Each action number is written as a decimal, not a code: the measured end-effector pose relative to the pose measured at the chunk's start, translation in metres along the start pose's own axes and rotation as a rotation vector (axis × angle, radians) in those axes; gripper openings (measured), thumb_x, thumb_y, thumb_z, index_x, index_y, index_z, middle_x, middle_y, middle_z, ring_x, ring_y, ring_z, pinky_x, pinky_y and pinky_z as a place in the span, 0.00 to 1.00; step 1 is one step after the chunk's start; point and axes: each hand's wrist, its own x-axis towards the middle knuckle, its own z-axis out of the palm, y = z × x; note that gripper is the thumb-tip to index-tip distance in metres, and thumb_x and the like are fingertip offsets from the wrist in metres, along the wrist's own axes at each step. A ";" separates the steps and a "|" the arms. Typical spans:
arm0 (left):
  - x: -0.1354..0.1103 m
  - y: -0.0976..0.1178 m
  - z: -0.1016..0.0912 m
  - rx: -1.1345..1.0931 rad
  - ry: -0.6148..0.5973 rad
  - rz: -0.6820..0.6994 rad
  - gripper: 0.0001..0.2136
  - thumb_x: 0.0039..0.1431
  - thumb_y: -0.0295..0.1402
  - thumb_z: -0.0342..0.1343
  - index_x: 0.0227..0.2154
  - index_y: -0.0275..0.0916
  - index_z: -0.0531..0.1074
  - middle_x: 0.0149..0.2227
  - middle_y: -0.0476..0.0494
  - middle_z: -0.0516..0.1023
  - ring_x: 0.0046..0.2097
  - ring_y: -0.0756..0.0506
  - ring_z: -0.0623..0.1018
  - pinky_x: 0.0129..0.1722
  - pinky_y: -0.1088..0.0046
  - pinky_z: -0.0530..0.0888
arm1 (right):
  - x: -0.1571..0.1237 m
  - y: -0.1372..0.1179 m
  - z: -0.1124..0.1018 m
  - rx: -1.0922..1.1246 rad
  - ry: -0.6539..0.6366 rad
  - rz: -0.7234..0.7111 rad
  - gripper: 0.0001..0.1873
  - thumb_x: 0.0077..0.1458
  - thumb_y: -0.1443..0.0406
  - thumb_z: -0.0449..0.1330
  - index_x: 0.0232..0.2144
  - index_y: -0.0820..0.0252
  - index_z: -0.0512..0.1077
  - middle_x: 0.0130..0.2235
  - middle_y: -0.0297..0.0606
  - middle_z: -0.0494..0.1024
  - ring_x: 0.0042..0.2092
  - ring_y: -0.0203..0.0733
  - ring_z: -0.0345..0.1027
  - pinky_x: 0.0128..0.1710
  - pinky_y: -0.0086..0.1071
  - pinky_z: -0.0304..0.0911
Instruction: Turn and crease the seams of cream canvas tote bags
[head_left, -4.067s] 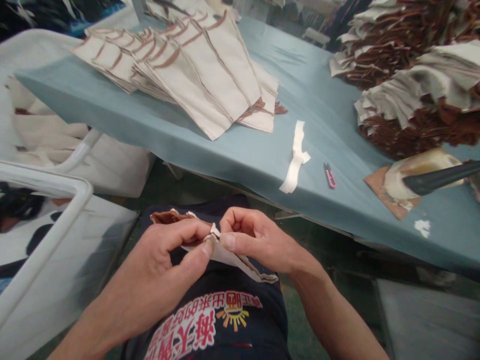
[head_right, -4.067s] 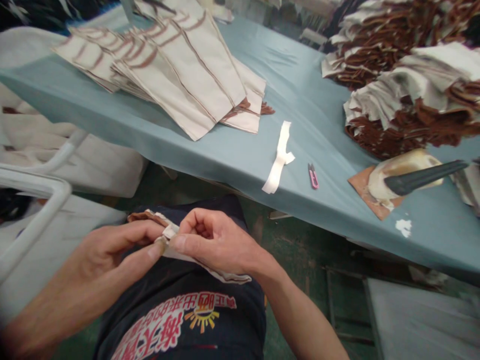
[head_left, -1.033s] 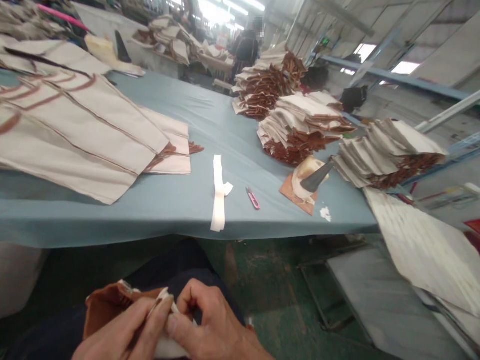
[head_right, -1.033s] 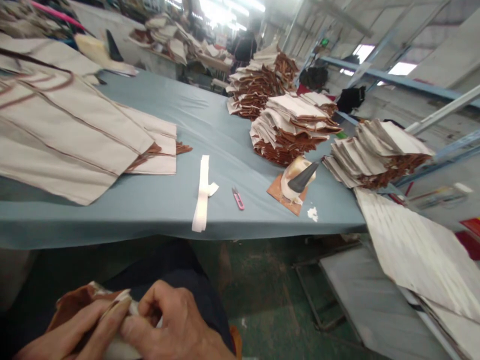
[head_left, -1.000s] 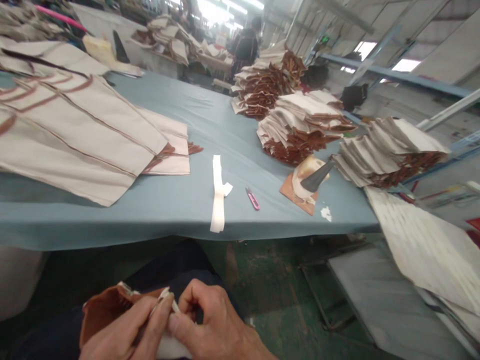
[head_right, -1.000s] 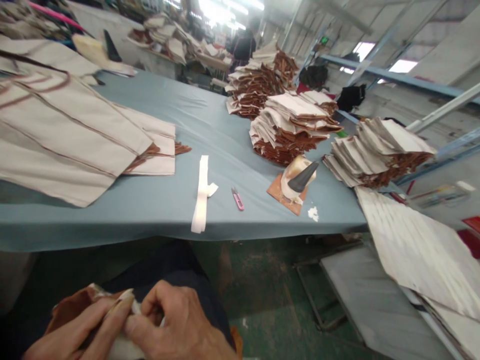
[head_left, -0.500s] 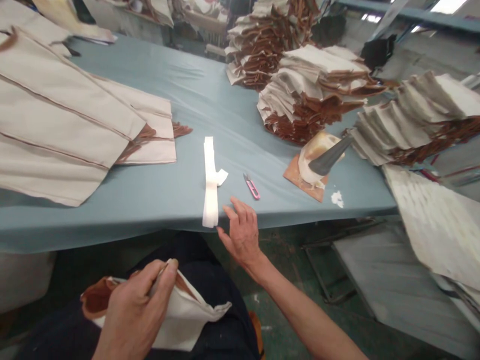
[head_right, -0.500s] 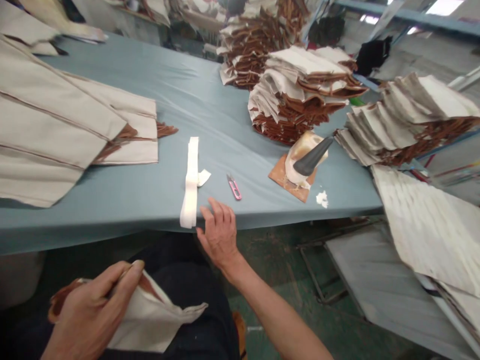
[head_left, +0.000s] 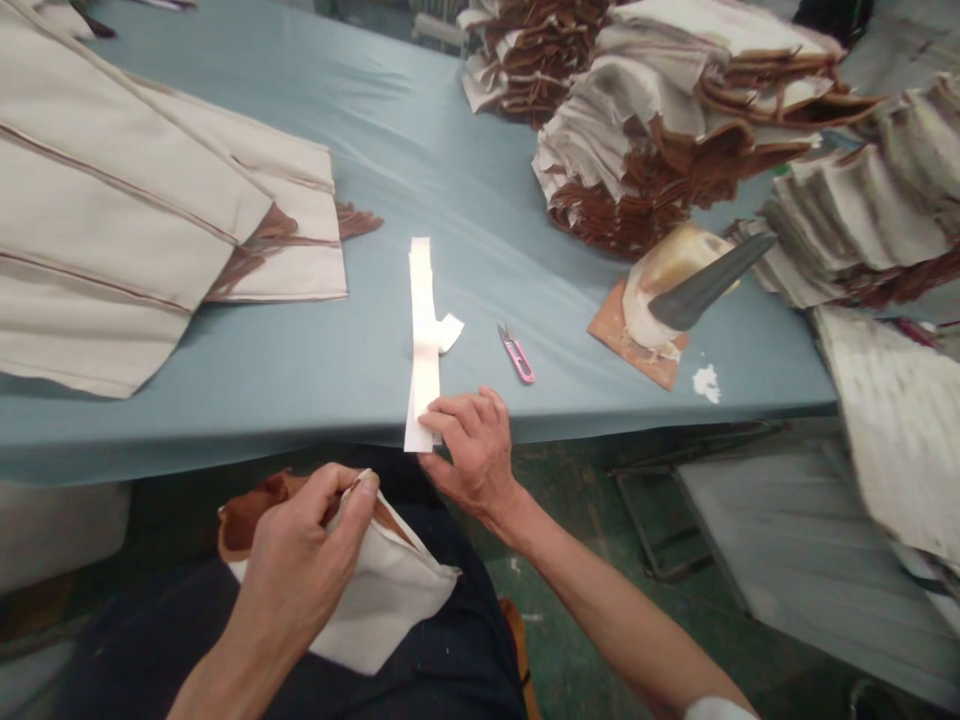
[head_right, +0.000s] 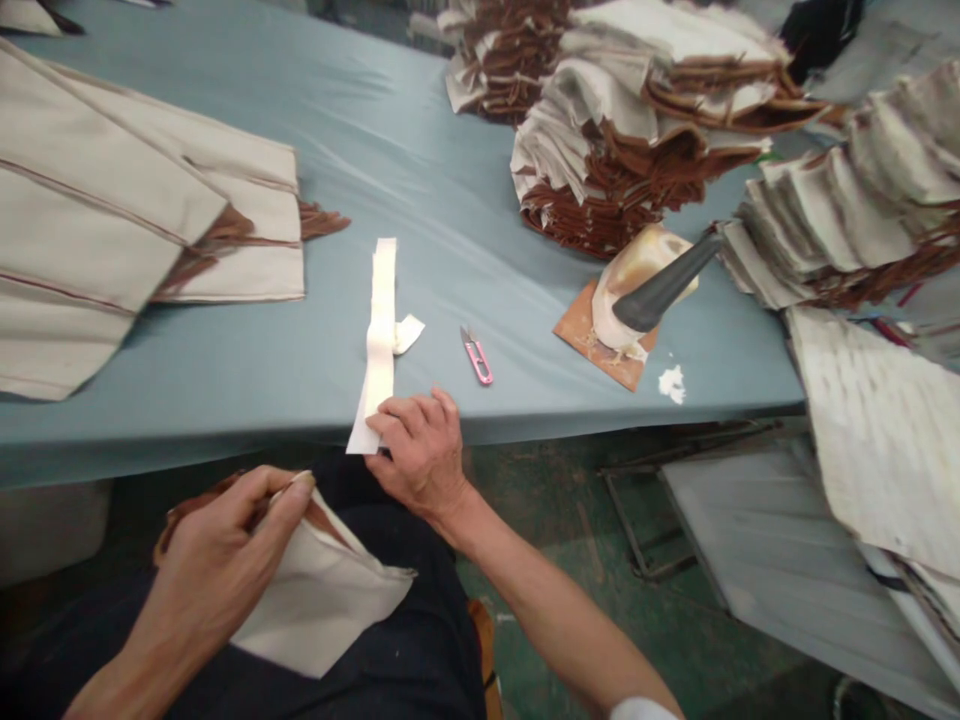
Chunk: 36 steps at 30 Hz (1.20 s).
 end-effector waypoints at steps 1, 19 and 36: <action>0.001 0.001 0.000 0.001 0.012 0.004 0.17 0.69 0.46 0.56 0.26 0.45 0.78 0.22 0.55 0.79 0.25 0.47 0.76 0.30 0.74 0.73 | 0.003 -0.001 -0.002 0.016 -0.006 0.023 0.08 0.74 0.61 0.62 0.46 0.53 0.81 0.49 0.39 0.89 0.52 0.49 0.76 0.73 0.50 0.53; 0.023 0.017 0.009 0.017 -0.032 0.068 0.18 0.68 0.47 0.53 0.50 0.42 0.79 0.33 0.46 0.89 0.35 0.39 0.89 0.36 0.67 0.78 | 0.041 0.008 -0.030 0.234 -0.224 0.214 0.15 0.72 0.66 0.57 0.34 0.56 0.80 0.41 0.39 0.89 0.46 0.47 0.79 0.55 0.43 0.64; 0.044 0.014 0.028 0.359 -0.220 0.243 0.21 0.75 0.37 0.49 0.62 0.44 0.80 0.41 0.40 0.92 0.41 0.35 0.91 0.36 0.68 0.78 | 0.054 0.008 -0.029 0.189 -0.273 0.390 0.07 0.63 0.63 0.62 0.31 0.53 0.72 0.33 0.35 0.80 0.39 0.46 0.73 0.50 0.39 0.65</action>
